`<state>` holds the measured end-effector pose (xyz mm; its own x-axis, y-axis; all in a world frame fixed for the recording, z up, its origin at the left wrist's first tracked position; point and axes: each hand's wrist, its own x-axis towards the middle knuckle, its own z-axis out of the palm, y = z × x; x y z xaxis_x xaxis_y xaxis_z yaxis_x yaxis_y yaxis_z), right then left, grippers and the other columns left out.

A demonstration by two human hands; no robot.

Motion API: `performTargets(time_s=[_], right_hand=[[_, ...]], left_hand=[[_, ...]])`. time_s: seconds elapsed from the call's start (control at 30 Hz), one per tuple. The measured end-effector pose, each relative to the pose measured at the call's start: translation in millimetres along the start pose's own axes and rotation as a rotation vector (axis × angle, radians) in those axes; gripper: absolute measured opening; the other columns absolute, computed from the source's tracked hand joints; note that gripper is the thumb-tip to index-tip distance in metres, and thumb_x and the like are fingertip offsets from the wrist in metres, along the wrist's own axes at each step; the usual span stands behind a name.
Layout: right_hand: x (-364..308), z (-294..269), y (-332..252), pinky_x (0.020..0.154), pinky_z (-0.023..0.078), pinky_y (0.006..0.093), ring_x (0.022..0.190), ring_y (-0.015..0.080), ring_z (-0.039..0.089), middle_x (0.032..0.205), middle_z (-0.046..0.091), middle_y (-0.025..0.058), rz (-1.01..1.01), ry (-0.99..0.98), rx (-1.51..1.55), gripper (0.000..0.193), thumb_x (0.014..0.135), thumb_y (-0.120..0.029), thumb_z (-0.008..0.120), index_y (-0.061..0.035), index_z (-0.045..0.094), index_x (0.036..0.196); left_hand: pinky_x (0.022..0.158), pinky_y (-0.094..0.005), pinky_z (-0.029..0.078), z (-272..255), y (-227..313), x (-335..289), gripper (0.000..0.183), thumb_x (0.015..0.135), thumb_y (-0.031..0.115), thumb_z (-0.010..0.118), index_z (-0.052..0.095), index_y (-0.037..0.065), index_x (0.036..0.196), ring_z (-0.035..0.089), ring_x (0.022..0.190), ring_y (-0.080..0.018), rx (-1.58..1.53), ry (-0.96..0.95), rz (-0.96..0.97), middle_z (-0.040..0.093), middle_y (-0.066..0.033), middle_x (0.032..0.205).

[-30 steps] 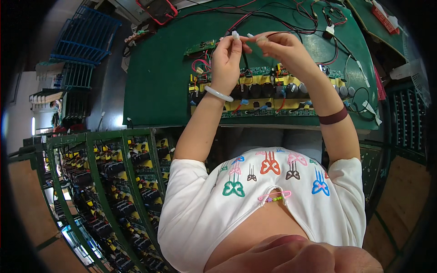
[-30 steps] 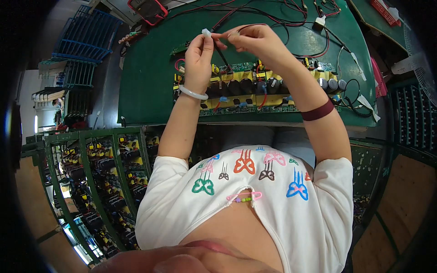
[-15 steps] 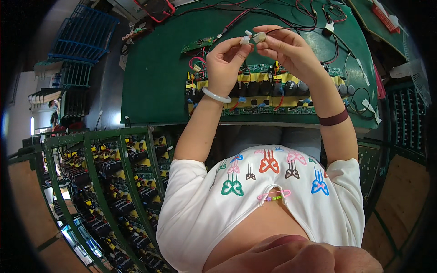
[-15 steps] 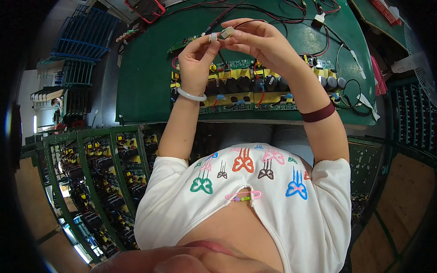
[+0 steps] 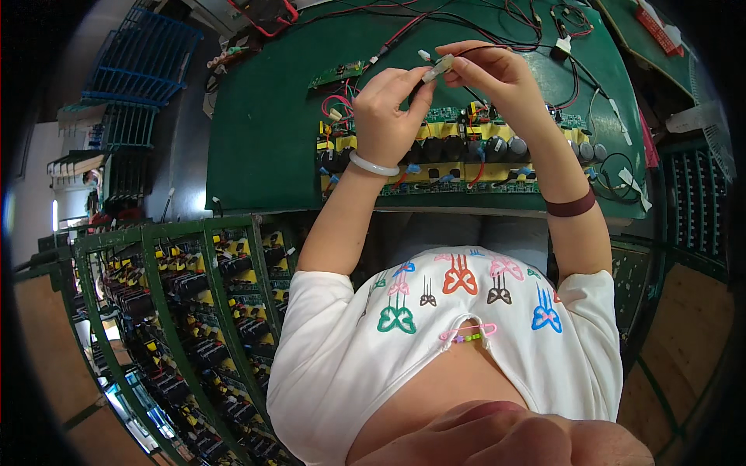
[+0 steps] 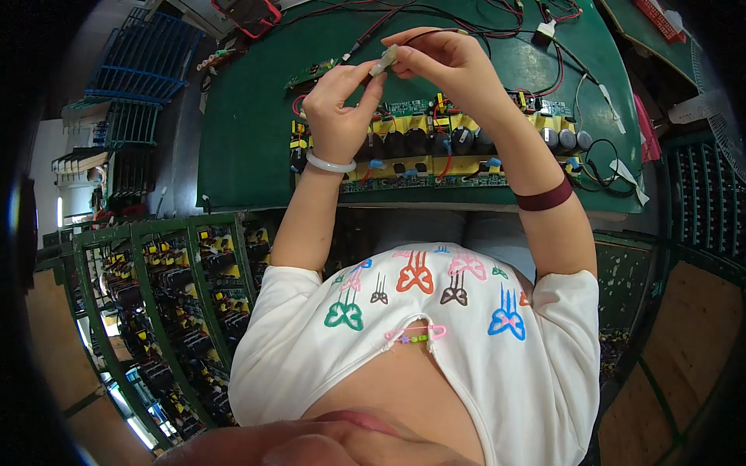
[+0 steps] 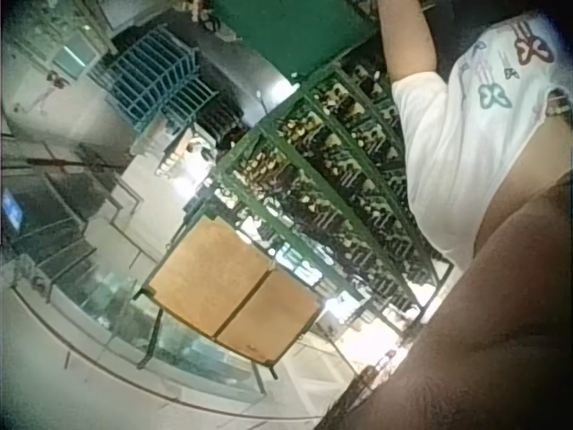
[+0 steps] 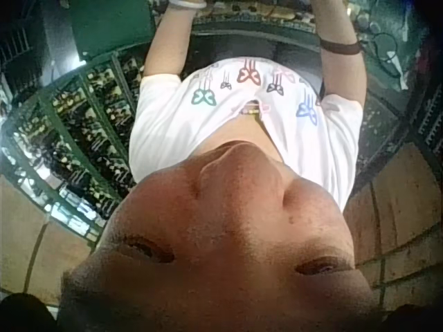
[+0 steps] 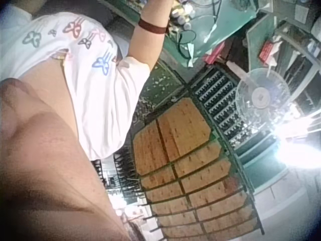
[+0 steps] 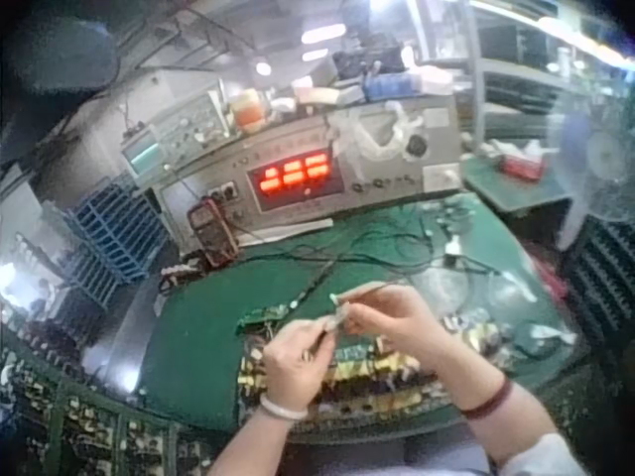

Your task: The person connects various colored wires to a green circuit board using their hands. They plug in connectors, adjust the board's position, and eventually place the assembled unit into a green storage rack.

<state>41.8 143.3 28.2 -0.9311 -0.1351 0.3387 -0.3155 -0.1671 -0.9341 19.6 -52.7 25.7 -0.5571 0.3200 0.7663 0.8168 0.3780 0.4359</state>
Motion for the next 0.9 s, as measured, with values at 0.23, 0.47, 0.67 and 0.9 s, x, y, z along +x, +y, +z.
performTargets(time_s=[0.23, 0.47, 0.67, 0.9], right_hand=[[1.4, 0.8, -6.3, 0.084, 0.053, 0.0243, 0.090, 0.0099, 0.065, 0.104, 0.071, 0.0067, 0.081, -0.016, -0.144, 0.031, 0.098, -0.017, 0.064, 0.0033, 0.067, 0.121], [0.0, -5.0, -2.5, 0.084, 0.053, 0.0235, 0.090, 0.0098, 0.066, 0.100, 0.071, 0.0070, 0.162, 0.013, -0.041, 0.033, 0.099, -0.021, 0.064, 0.0026, 0.067, 0.121], [-2.6, -57.9, -36.0, 0.075, 0.056, 0.0238, 0.080, 0.0103, 0.067, 0.091, 0.071, 0.0068, 0.339, 0.016, -0.272, 0.038, 0.101, -0.035, 0.059, 0.0011, 0.071, 0.106], [2.3, -232.1, 2.8, 0.077, 0.056, 0.0388, 0.088, 0.0285, 0.073, 0.095, 0.074, 0.0133, 0.302, 0.413, -1.301, 0.023, 0.094, -0.026, 0.064, -0.0123, 0.072, 0.110]], left_hand=[[0.066, -0.0344, 0.053, 1.2, -2.8, 0.8, 0.017, 0.081, 0.004, 0.076, 0.073, 0.001, 0.097, 0.068, 0.075, -0.0276, 0.052, -0.053, 0.033, 0.071, -0.0119, 0.085], [0.069, -0.0344, 0.054, 1.5, -6.2, 8.5, 0.017, 0.083, 0.007, 0.075, 0.073, 0.000, 0.099, 0.068, 0.074, -0.0276, 0.062, -0.126, 0.037, 0.071, -0.0131, 0.085], [0.080, -0.0348, 0.055, -19.2, -45.6, 18.3, 0.054, 0.087, 0.018, 0.075, 0.057, -0.001, 0.134, 0.070, 0.091, -0.0224, 0.266, -0.205, -0.340, 0.068, -0.0138, 0.111], [0.086, -0.0328, 0.053, -35.2, -23.7, 1.2, 0.047, 0.086, 0.006, 0.072, 0.060, 0.007, 0.131, 0.065, 0.097, -0.0185, 0.104, -0.191, -0.266, 0.059, -0.0099, 0.127]])
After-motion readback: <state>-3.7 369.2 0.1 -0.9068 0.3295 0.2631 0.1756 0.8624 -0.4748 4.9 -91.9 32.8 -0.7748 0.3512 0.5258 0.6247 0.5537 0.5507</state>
